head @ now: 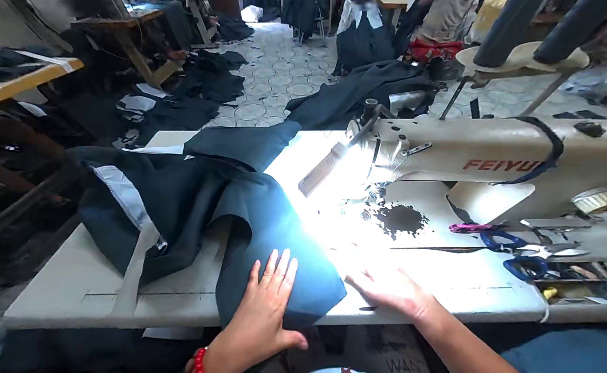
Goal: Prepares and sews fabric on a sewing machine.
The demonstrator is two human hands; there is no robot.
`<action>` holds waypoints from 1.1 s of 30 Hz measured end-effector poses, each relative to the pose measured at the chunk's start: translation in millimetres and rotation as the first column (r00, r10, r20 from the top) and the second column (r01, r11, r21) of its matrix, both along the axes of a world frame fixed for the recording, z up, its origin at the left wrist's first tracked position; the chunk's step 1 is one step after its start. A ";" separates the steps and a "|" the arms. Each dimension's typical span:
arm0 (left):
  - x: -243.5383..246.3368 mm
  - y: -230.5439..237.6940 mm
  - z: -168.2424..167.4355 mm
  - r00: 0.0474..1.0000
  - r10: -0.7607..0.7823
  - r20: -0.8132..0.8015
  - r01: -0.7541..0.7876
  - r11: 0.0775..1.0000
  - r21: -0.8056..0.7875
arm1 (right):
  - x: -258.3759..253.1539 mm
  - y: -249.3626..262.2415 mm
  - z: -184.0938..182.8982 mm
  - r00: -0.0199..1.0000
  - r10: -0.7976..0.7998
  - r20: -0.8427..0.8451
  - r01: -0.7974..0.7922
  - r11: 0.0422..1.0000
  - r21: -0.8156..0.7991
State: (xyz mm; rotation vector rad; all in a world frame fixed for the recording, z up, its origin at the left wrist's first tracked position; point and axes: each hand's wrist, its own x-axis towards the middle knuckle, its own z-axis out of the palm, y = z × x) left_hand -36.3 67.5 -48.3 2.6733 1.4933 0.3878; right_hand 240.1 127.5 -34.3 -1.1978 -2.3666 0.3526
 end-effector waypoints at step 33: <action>-7.9 -78.6 10.8 0.697 0.524 0.490 -0.665 0.728 0.165 | -53.9 -29.2 2.3 0.986 -0.132 -0.099 0.162 0.895 0.416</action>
